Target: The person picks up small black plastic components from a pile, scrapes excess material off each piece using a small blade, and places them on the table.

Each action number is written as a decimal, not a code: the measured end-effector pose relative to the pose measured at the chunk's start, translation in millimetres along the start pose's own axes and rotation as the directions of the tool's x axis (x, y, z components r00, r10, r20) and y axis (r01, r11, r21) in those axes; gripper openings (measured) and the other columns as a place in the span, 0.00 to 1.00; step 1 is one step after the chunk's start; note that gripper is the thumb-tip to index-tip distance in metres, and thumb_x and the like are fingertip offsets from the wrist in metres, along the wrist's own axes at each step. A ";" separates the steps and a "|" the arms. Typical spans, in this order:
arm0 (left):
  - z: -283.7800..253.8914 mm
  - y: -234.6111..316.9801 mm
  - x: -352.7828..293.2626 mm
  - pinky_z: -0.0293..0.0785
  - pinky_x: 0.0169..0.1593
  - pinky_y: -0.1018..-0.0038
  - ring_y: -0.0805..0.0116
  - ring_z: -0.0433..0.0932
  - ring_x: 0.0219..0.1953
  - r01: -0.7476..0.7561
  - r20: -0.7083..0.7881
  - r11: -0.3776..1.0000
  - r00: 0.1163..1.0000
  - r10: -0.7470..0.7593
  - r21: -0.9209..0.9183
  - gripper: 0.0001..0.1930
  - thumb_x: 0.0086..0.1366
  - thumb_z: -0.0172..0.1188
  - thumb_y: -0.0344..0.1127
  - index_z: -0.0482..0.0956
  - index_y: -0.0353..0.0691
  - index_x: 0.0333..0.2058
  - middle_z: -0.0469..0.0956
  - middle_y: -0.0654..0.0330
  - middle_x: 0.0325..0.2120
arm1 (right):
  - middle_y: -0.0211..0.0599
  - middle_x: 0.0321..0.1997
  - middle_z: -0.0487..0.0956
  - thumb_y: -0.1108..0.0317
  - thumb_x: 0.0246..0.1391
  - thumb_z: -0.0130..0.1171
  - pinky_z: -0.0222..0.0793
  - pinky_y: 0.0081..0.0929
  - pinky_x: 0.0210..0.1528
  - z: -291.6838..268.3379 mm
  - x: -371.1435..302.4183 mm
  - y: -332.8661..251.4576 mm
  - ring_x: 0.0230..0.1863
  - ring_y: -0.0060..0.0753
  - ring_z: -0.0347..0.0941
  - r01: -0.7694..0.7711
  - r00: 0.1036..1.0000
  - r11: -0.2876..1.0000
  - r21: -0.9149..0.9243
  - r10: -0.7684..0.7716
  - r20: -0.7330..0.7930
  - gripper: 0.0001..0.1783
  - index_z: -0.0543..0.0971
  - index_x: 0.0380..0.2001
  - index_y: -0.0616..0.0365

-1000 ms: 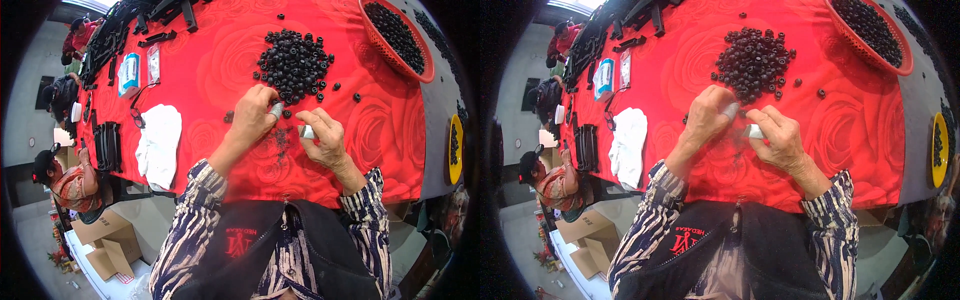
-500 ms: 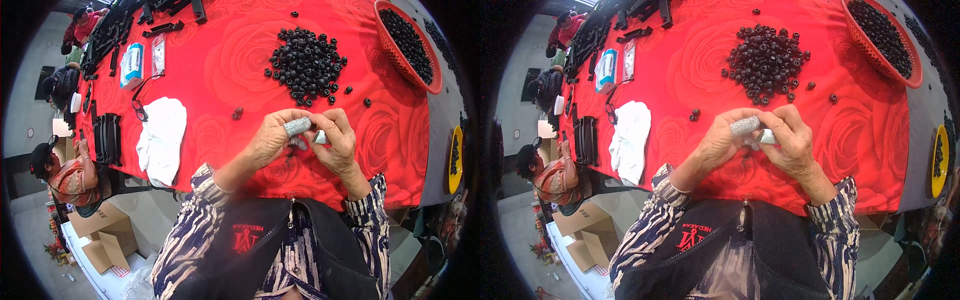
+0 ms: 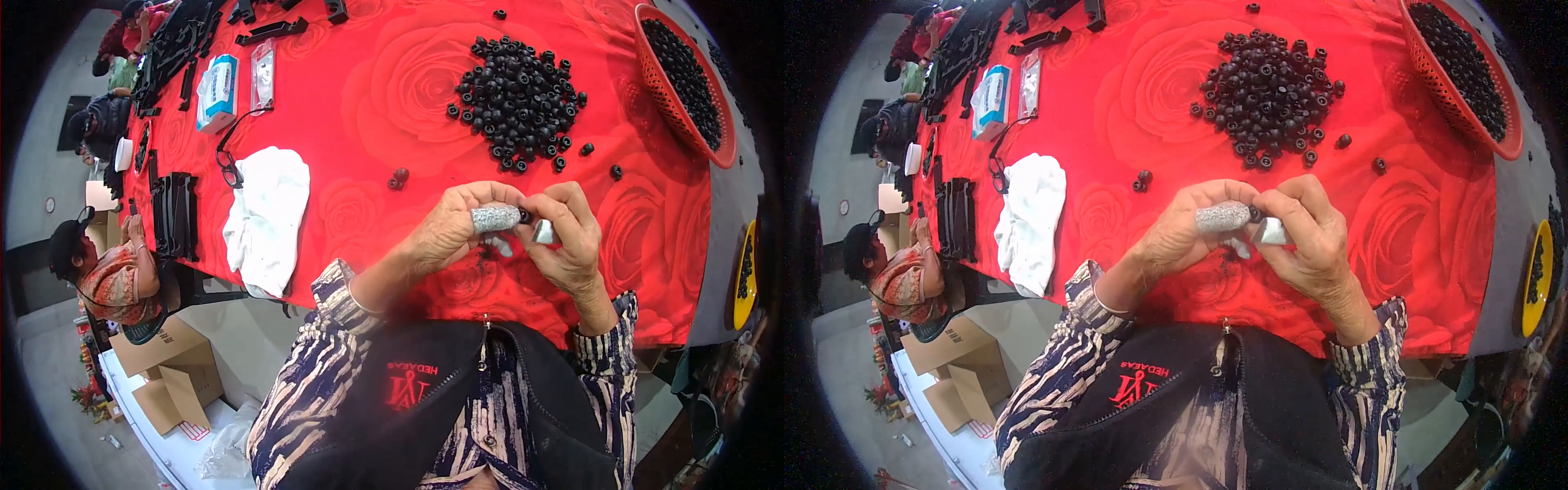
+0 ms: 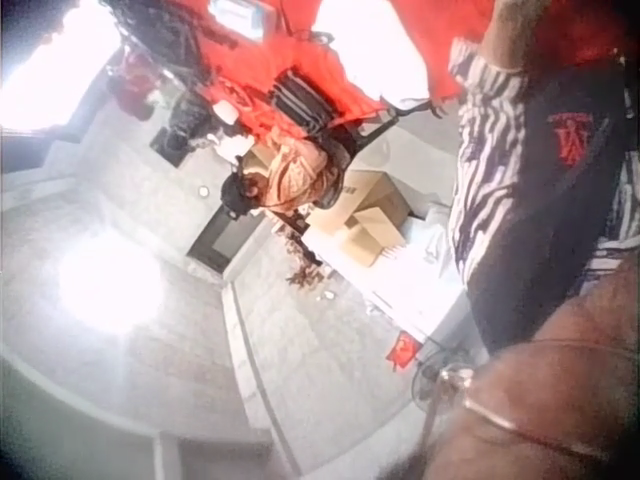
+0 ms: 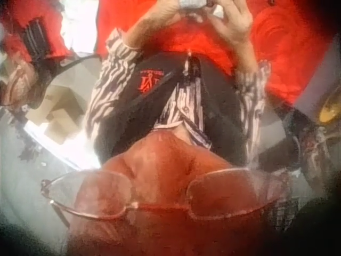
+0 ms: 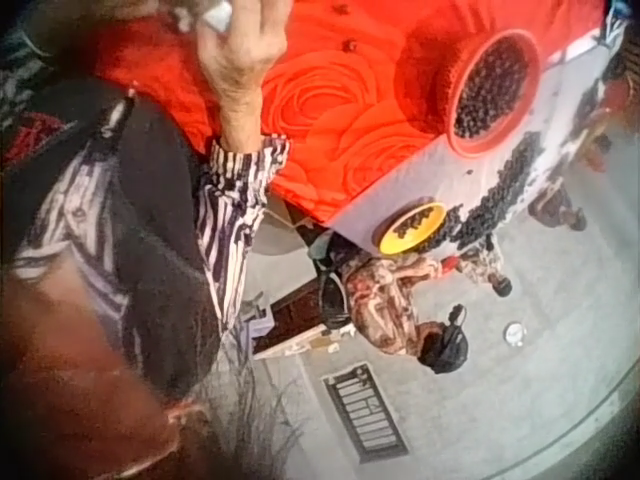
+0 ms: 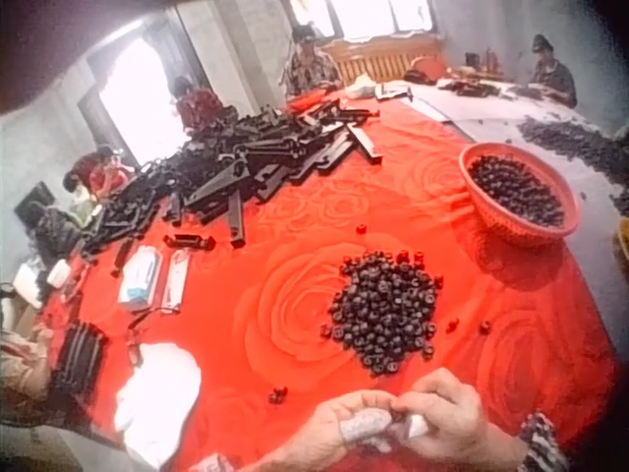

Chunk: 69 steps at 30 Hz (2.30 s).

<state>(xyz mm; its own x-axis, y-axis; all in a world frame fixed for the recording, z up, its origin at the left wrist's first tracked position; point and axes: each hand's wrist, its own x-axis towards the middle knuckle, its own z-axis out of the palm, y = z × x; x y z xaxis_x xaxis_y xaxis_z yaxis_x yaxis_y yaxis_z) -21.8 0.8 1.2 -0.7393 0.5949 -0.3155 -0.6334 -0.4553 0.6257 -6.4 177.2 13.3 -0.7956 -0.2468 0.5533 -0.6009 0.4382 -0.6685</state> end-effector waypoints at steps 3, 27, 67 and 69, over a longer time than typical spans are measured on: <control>2.5 4.3 -3.1 0.75 0.28 0.80 0.74 0.77 0.30 0.011 0.056 1.000 0.998 -0.010 -0.017 0.14 0.58 0.59 0.33 0.73 0.33 0.41 0.77 0.59 0.30 | 0.38 0.27 0.70 0.79 0.30 0.65 0.67 0.25 0.22 -1.4 -0.6 0.4 0.24 0.33 0.71 0.068 0.995 0.995 0.077 -0.073 0.067 0.20 0.76 0.34 0.63; -5.5 4.5 -8.5 0.72 0.24 0.82 0.75 0.75 0.22 0.072 0.093 0.992 0.992 -0.082 0.108 0.11 0.57 0.59 0.30 0.76 0.31 0.39 0.77 0.58 0.26 | 0.36 0.25 0.73 0.80 0.30 0.67 0.65 0.22 0.22 -2.0 1.8 -4.3 0.23 0.29 0.70 0.057 0.998 0.978 0.202 -0.056 -0.008 0.18 0.79 0.33 0.63; 4.9 -12.6 -11.8 0.73 0.25 0.80 0.74 0.75 0.27 -0.121 -0.071 0.988 0.991 0.114 -0.094 0.12 0.59 0.55 0.28 0.74 0.31 0.41 0.77 0.55 0.32 | 0.36 0.22 0.72 0.77 0.32 0.65 0.65 0.26 0.19 3.1 -0.8 -7.1 0.20 0.32 0.71 0.135 0.985 0.991 -0.002 -0.135 -0.110 0.15 0.78 0.31 0.64; 3.1 -12.9 -12.3 0.74 0.26 0.80 0.74 0.75 0.28 -0.154 -0.060 0.982 0.987 0.148 -0.108 0.12 0.59 0.55 0.28 0.73 0.31 0.42 0.76 0.55 0.33 | 0.37 0.24 0.72 0.76 0.33 0.65 0.65 0.26 0.20 1.1 -2.1 -4.2 0.21 0.33 0.71 0.125 0.988 0.992 0.009 -0.123 -0.096 0.17 0.77 0.32 0.64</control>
<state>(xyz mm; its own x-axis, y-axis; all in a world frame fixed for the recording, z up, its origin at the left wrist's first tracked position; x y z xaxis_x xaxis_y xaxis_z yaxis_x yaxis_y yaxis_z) -3.8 1.4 -0.8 -0.8374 0.4802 -0.2611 -0.5328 -0.6104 0.5861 -2.3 174.9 14.4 -0.7044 -0.2148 0.6766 -0.6960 0.3965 -0.5987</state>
